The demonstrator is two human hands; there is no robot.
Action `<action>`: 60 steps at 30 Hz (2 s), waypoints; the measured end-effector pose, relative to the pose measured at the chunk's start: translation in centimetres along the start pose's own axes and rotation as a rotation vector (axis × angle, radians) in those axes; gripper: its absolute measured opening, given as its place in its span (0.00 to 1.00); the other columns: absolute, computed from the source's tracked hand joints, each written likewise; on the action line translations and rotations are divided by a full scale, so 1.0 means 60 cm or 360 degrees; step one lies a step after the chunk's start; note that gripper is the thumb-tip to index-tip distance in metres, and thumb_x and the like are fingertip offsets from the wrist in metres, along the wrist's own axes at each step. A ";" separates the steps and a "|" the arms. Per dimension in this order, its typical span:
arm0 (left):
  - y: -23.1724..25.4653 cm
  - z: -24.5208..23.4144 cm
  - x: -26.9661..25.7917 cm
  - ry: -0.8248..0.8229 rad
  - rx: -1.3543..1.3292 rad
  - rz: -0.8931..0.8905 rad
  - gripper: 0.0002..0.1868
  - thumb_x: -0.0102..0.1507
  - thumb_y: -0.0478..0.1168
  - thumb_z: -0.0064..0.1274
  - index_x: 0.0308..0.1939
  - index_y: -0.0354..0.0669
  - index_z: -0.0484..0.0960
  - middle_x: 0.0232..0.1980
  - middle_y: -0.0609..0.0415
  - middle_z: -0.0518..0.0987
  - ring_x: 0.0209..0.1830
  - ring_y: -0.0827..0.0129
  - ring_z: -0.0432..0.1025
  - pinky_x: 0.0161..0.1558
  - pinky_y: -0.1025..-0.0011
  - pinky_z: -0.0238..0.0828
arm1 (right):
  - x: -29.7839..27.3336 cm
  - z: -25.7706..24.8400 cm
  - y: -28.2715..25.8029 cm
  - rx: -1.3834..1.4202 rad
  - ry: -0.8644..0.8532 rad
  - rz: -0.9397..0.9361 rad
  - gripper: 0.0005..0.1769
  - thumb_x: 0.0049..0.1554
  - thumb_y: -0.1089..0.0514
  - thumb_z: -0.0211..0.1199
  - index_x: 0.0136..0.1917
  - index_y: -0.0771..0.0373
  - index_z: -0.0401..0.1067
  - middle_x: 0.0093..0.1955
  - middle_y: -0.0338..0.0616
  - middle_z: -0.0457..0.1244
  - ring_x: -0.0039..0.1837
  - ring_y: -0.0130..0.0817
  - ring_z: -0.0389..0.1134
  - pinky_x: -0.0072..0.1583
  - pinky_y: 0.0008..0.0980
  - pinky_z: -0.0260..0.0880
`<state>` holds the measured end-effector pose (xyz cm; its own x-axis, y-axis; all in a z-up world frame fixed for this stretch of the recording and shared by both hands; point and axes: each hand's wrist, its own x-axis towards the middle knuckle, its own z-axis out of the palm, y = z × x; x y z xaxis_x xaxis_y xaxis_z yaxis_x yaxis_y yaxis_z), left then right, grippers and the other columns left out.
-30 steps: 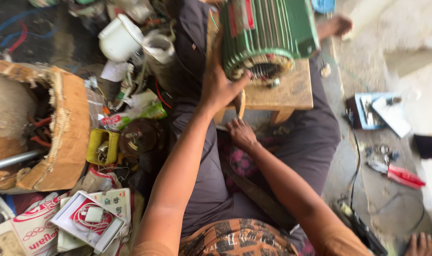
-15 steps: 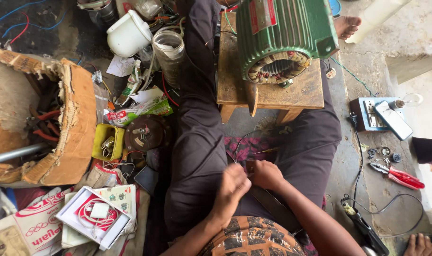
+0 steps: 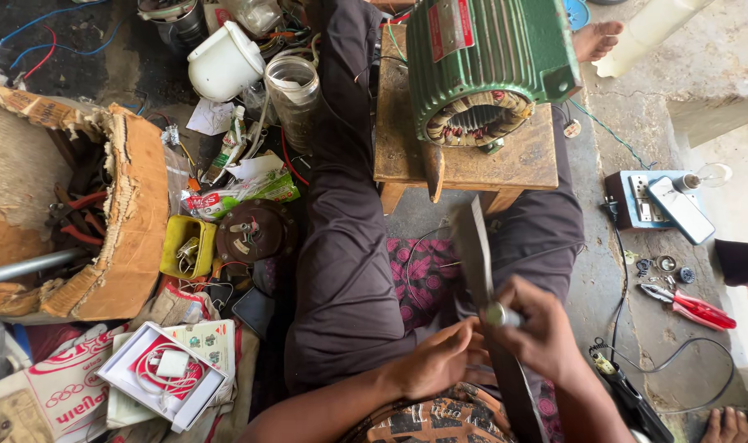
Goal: The person uses a flat metal tool to scrape and clean the interior windings of a green electric motor placed on a small wooden stool. They repeatedly insert the tool into the motor opening and scrape along the inner surface, occasionally adjusting the motor's position.
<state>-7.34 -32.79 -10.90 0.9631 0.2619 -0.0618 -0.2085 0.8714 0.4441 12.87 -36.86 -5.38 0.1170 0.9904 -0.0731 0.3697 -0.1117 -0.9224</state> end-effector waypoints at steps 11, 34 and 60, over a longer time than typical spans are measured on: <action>0.015 0.031 0.121 0.0041 -0.0515 0.0543 0.16 0.81 0.54 0.42 0.66 0.54 0.64 0.43 0.52 0.73 0.35 0.64 0.73 0.42 0.54 0.79 | 0.140 -0.015 -0.099 -0.0453 0.0477 0.0092 0.11 0.54 0.63 0.72 0.46 0.66 0.71 0.37 0.44 0.68 0.37 0.23 0.65 0.37 0.27 0.64; 0.090 0.082 0.178 0.0049 -0.0889 0.0611 0.14 0.79 0.59 0.42 0.46 0.60 0.69 0.35 0.67 0.68 0.30 0.79 0.64 0.36 0.71 0.71 | 0.192 -0.123 -0.165 -0.1503 0.0755 -0.1322 0.18 0.72 0.73 0.60 0.70 0.59 0.76 0.51 0.51 0.69 0.44 0.36 0.71 0.44 0.31 0.67; 0.078 0.105 0.179 0.0114 -0.0930 0.0675 0.18 0.81 0.57 0.41 0.43 0.53 0.66 0.37 0.62 0.69 0.30 0.74 0.65 0.37 0.66 0.70 | 0.218 -0.097 -0.153 -0.1848 0.0541 -0.1111 0.19 0.57 0.76 0.60 0.58 0.65 0.81 0.42 0.48 0.70 0.35 0.38 0.68 0.37 0.34 0.64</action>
<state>3.07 -28.50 -3.86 0.7697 0.6358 -0.0574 -0.6380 0.7627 -0.1059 16.39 -23.32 4.33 -0.2522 0.8195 0.5147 0.9675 0.2224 0.1199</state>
